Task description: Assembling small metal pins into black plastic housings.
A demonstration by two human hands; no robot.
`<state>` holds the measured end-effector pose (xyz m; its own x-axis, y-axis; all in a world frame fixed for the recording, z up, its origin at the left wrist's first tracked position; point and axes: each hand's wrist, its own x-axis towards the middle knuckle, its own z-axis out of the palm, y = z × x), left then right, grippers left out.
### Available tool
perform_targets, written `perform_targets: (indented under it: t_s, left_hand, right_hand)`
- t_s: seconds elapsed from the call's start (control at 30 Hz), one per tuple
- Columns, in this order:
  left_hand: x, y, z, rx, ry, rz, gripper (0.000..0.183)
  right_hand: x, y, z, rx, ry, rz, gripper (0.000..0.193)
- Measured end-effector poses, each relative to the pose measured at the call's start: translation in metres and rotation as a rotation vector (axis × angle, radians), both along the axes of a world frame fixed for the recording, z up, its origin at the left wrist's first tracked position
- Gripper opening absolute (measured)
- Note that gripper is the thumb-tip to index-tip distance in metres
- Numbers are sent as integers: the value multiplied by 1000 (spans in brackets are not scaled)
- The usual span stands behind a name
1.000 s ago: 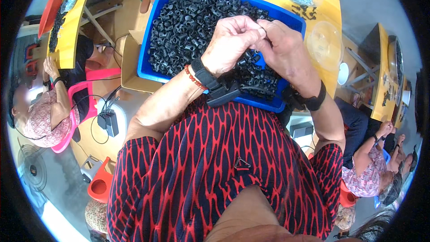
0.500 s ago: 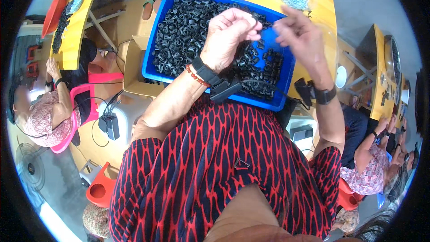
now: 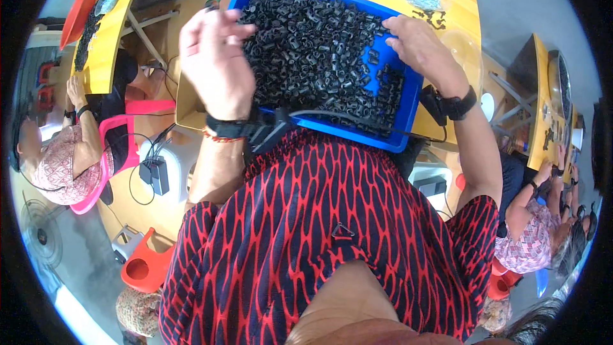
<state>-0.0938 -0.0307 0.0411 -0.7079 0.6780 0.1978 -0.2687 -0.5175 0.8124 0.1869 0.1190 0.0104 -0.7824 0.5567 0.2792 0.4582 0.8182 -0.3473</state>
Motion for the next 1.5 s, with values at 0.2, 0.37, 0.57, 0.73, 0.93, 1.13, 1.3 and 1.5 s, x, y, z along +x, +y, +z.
perform_targets:
  t_s: [0.2,0.37,0.57,0.73,0.93,1.13,1.3,1.5]
  left_hand:
    - [-76,-45,-28,-120,-232,400,19]
    - [-124,-60,-70,-306,-453,354,37]
    - [-137,-60,-83,-363,-388,415,30]
    - [-95,-38,-37,-187,-36,462,28]
    - [-39,-24,3,-112,149,-185,32]
    - [55,9,13,-444,171,-709,32]
    - [95,26,-2,-439,77,-858,17]
    - [111,42,-17,-454,-63,-979,8]
  right_hand:
    - [-1,1,-5,-153,-141,76,17]
    - [8,13,8,-265,-35,-181,17]
    - [4,6,4,-183,-60,98,14]
    - [-4,-6,0,-106,-294,115,12]
    - [-2,-10,7,-131,34,107,13]
    - [-11,-45,51,-141,352,89,11]
    - [3,-59,56,-93,357,70,13]
    - [33,-49,37,-312,483,-9,17]
